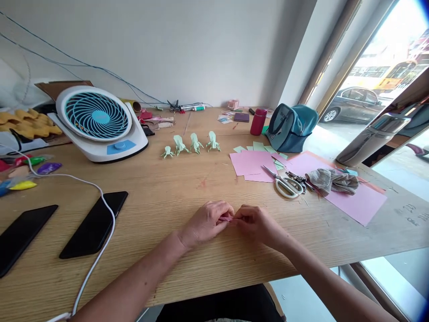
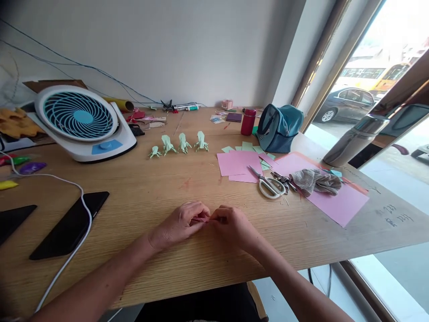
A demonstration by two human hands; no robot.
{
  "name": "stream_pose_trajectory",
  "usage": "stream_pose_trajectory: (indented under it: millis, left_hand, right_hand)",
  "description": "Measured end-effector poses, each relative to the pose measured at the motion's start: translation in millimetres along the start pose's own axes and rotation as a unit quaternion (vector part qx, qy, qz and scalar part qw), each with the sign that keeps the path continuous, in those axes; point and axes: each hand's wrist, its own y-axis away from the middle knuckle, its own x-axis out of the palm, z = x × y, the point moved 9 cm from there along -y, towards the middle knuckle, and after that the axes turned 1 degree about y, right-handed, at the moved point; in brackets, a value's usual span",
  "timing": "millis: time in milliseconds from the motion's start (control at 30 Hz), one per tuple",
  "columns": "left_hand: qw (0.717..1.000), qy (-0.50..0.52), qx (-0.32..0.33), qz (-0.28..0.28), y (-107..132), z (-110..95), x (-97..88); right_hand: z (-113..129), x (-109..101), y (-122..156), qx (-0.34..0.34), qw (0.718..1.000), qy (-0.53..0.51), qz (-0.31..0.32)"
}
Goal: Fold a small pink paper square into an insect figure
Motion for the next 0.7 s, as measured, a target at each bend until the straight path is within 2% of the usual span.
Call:
stream_pose_trajectory:
  millis: [67,133,233,267,300,500,700]
  left_hand:
    - [0.997,0.066,-0.032,-0.024,-3.7,1.5,-8.7]
    - [0.982,0.157,-0.083,-0.069,-7.5,8.8,-19.5]
    - [0.925,0.332,-0.148,-0.112,-12.7,20.2,-23.6]
    - [0.904,0.380,-0.158,-0.116,-14.6,21.7,-21.8]
    - [0.894,0.401,-0.160,-0.119,-16.7,21.8,-20.5]
    - [0.879,0.414,-0.181,-0.152,-24.3,27.7,-15.2]
    - [0.884,0.406,-0.188,-0.135,-37.2,25.8,-15.2]
  right_hand:
    - [-3.4,-5.4,-1.9,0.003,0.999,-0.046,-0.020]
    - [-6.9,-10.6,-4.4,0.008,0.994,-0.090,-0.054]
    - [-8.9,-14.3,-8.3,0.011,0.982,-0.155,-0.111]
    - [-8.4,-14.2,-9.5,0.010,0.977,-0.173,-0.127]
    - [-7.6,-13.5,-10.7,0.009,0.972,-0.190,-0.140]
    - [-7.7,-11.5,-15.4,0.012,0.952,-0.247,-0.182]
    - [-16.7,-13.5,-21.7,0.035,0.949,-0.269,-0.157]
